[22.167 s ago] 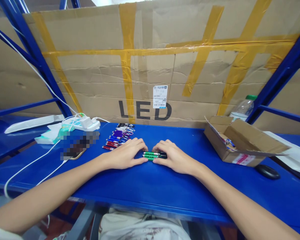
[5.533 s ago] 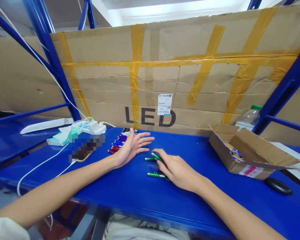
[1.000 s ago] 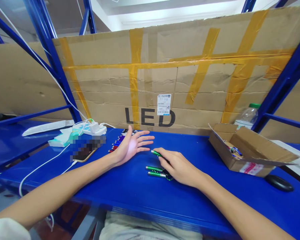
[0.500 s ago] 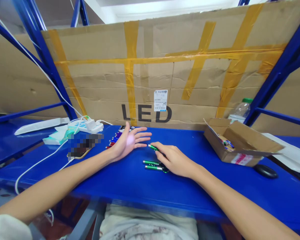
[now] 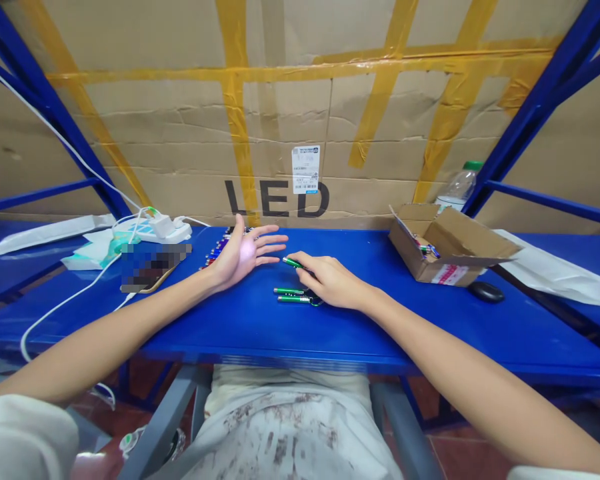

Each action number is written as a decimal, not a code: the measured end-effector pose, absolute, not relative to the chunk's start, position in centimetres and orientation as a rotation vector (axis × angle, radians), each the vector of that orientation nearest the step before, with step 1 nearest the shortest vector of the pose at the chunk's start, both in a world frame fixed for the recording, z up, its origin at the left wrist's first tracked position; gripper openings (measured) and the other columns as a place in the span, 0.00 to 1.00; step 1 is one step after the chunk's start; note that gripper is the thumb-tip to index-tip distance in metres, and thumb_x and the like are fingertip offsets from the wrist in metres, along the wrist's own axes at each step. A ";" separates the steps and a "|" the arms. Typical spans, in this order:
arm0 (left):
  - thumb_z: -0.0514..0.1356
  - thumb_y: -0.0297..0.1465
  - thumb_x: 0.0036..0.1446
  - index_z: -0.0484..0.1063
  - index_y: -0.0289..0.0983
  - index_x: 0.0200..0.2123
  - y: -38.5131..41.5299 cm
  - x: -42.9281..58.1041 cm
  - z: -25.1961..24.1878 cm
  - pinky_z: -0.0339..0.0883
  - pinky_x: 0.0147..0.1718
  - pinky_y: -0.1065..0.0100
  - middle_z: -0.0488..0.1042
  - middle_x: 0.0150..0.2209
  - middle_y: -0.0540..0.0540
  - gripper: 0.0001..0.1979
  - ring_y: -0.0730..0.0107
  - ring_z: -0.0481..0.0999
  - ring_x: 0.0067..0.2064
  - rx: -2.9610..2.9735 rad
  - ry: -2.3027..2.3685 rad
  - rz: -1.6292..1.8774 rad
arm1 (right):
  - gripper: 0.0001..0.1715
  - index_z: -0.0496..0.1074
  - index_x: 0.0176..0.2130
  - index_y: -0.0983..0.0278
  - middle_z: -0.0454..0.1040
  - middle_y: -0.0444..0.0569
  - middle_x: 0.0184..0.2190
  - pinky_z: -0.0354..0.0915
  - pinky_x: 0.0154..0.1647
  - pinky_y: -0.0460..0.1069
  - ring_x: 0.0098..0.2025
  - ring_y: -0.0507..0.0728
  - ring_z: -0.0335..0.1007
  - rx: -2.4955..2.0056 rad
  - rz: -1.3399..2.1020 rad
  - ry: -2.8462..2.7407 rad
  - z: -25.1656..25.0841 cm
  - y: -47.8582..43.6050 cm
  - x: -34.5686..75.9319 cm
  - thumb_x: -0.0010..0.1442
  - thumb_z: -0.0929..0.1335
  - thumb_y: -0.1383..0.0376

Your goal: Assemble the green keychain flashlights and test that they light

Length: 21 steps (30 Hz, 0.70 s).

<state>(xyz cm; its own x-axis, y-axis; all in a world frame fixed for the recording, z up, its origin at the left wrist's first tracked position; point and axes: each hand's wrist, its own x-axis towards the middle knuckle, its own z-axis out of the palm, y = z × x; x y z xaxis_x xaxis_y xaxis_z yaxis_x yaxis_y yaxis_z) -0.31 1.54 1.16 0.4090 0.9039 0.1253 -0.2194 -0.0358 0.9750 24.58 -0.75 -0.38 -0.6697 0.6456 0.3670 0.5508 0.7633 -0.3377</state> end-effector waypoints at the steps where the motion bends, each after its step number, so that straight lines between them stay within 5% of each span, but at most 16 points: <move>1: 0.38 0.64 0.70 0.67 0.35 0.67 1.6 -0.3 1.2 0.65 0.65 0.44 0.72 0.67 0.30 0.45 0.41 0.69 0.69 1.293 0.702 1.033 | 0.22 0.69 0.64 0.61 0.82 0.49 0.40 0.68 0.43 0.50 0.38 0.58 0.78 -0.893 0.266 -2.501 -0.5 -0.7 24.6 0.77 0.60 0.61; 21: 0.37 0.63 0.71 0.67 0.37 0.65 1.7 0.2 0.6 0.70 0.60 0.50 0.73 0.66 0.32 0.43 0.46 0.73 0.66 1.356 0.702 0.993 | 0.18 0.72 0.60 0.61 0.82 0.51 0.42 0.66 0.43 0.52 0.39 0.59 0.78 -0.835 0.336 -2.587 -0.7 -0.6 23.7 0.77 0.60 0.63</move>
